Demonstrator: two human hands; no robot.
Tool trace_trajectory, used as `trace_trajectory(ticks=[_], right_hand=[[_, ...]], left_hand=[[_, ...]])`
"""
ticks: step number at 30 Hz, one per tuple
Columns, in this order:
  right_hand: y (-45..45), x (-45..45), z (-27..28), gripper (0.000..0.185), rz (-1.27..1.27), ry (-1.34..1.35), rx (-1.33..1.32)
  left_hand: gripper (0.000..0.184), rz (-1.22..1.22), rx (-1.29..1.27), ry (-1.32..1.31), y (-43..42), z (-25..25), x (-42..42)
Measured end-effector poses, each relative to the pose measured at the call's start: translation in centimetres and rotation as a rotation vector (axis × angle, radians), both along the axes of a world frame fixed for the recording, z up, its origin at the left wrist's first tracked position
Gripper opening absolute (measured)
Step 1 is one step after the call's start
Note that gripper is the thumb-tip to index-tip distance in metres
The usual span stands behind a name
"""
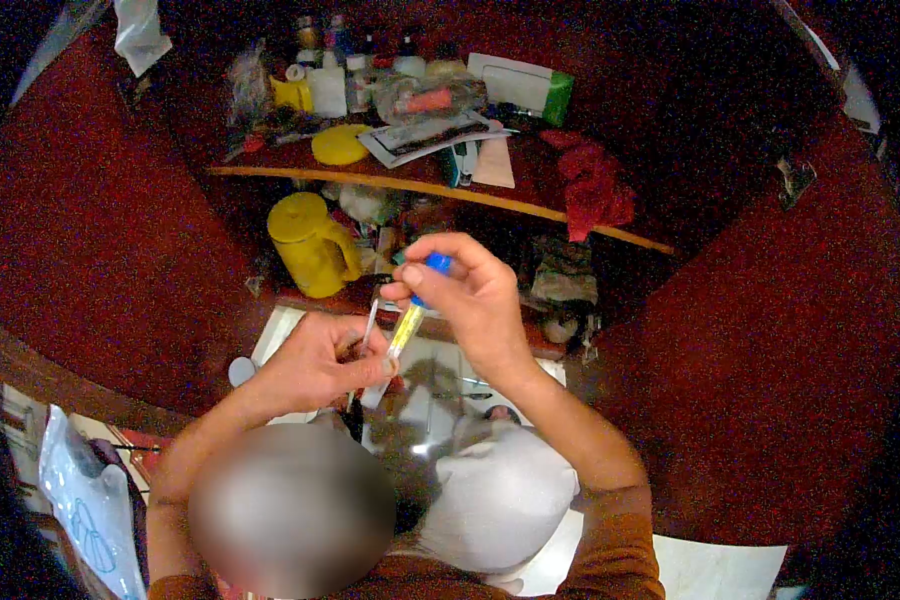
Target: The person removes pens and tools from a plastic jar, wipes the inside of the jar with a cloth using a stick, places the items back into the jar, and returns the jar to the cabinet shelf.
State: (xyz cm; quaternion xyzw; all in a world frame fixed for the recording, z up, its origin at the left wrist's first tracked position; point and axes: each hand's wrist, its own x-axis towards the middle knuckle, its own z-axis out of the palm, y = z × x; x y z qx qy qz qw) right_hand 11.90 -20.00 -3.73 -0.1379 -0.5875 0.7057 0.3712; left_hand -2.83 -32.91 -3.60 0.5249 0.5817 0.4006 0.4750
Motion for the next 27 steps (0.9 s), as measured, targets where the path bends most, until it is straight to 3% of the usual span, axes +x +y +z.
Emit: trace_trajectory(ticks=[5, 9, 15, 27], right_hand=[[0.0, 0.0, 0.0, 0.032, 0.12, 0.006, -0.139], [0.1, 0.0, 0.5, 0.043, 0.204, 0.116, -0.205], [-0.2, 0.1, 0.5, 0.042, 0.127, 0.054, -0.03], [0.0, 0.8, 0.8, 0.042, 0.155, 0.059, 0.03]], left_hand=[[0.021, -0.027, 0.013, -0.209, 0.2, -0.1, -0.3], [0.021, 0.009, 0.023, -0.155, 0.3, -0.5, -1.0], [0.019, -0.007, 0.072, -0.185, 0.3, -0.7, -0.7], [0.019, -0.007, 0.089, -0.166, -0.1, 0.0, -0.5]])
